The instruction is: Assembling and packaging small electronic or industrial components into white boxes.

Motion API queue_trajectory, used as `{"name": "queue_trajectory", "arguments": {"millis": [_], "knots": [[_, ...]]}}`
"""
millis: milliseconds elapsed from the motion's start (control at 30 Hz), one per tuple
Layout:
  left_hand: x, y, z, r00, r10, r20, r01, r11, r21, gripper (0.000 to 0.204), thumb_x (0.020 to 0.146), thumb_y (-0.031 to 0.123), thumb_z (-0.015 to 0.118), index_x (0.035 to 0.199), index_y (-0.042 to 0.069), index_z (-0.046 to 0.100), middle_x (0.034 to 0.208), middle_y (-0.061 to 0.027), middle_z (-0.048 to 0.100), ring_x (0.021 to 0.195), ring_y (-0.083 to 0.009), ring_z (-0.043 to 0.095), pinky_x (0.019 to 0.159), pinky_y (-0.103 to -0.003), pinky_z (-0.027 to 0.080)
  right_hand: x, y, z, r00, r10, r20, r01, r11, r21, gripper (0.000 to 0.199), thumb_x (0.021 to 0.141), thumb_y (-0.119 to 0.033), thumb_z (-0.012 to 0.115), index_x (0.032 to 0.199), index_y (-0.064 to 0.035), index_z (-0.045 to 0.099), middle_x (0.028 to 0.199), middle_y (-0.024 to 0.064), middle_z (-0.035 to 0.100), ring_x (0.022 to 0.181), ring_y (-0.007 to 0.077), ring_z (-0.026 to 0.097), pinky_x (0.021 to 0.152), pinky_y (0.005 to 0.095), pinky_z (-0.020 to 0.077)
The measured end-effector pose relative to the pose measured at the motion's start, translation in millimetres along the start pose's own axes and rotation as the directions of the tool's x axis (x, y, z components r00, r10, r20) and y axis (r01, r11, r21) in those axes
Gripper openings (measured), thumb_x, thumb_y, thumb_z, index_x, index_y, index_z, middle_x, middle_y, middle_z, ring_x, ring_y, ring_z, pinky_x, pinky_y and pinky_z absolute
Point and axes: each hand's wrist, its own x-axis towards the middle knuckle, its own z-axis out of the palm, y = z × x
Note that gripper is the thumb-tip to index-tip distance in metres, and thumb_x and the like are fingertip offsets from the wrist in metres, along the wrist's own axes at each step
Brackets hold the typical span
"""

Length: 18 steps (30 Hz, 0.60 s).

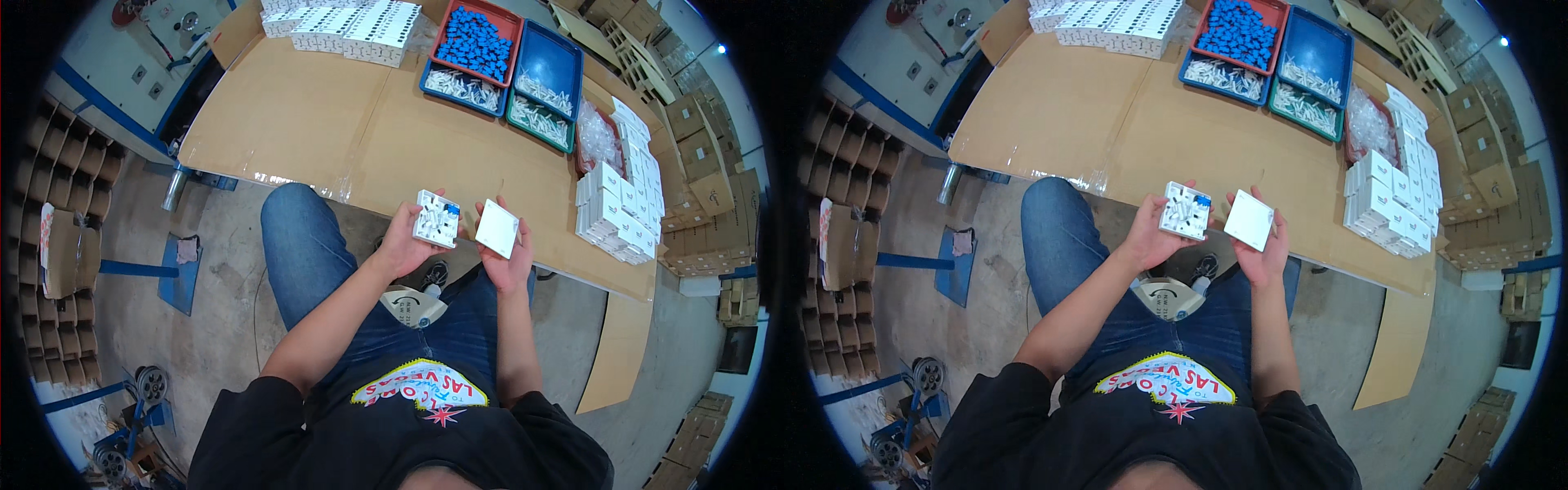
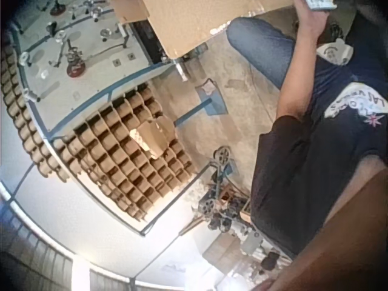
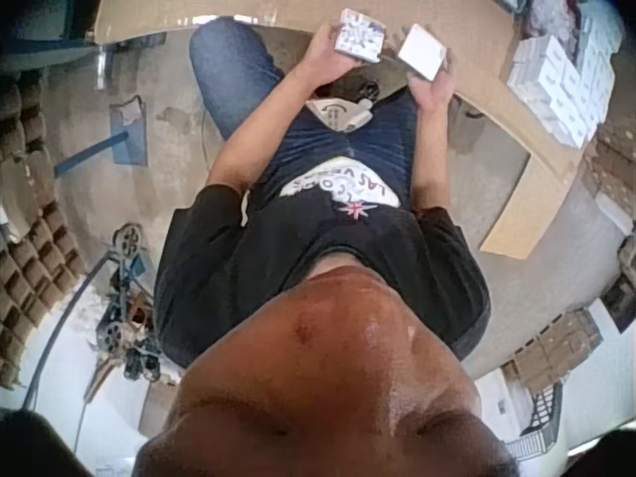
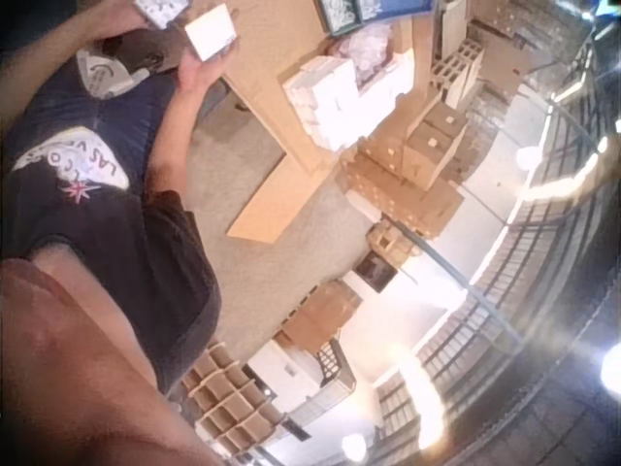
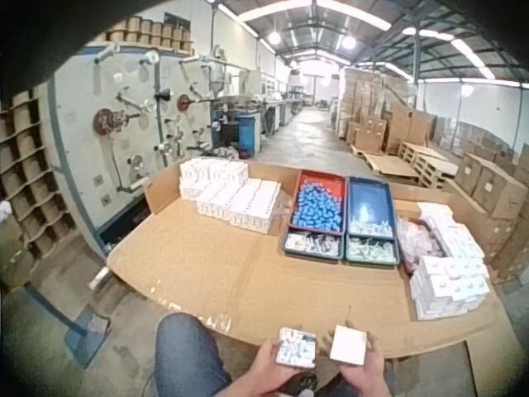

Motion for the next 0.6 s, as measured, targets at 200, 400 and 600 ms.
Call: {"name": "queue_trajectory", "arguments": {"millis": [200, 400, 600], "knots": [[3, 2, -5, 0.995, -0.086, -0.042, 0.086, 0.996, 0.009, 0.059, 0.1, 0.045, 0.027, 0.153, 0.02, 0.036, 0.137, -0.0143, 0.057, 0.12, -0.0337, 0.06, 0.098, -0.054, 0.047, -3, 12, 49, 0.994, -0.051, -0.095, 0.025, 0.966, -0.259, 0.062, 0.102, -0.042, 0.036, 0.154, -0.0086, 0.033, 0.147, 0.025, 0.045, 0.13, 0.0368, 0.052, 0.106, 0.0465, 0.045], [2, -3, 1, 0.981, -0.16, -0.109, 0.169, 0.982, 0.085, 0.052, 0.105, 0.045, 0.025, 0.151, 0.023, 0.039, 0.136, -0.0108, 0.058, 0.117, -0.0307, 0.062, 0.096, -0.054, 0.049, -2, 12, 22, 0.937, -0.343, 0.06, 0.131, 0.187, -0.974, 0.053, 0.091, -0.025, 0.066, 0.14, -0.0064, 0.053, 0.133, 0.0146, 0.06, 0.119, 0.0244, 0.06, 0.103, 0.037, 0.0459], [4, -17, -4, 0.975, -0.16, -0.152, 0.184, 0.969, 0.166, 0.056, 0.104, 0.059, 0.03, 0.144, 0.023, 0.046, 0.13, -0.0064, 0.061, 0.115, -0.0226, 0.062, 0.093, -0.047, 0.05, -3, 48, 39, 0.87, -0.233, 0.434, 0.317, -0.41, -0.855, 0.063, 0.07, -0.018, 0.087, 0.127, -0.0069, 0.064, 0.136, 0.017, 0.057, 0.124, 0.034, 0.056, 0.102, 0.0413, 0.0465]]}}
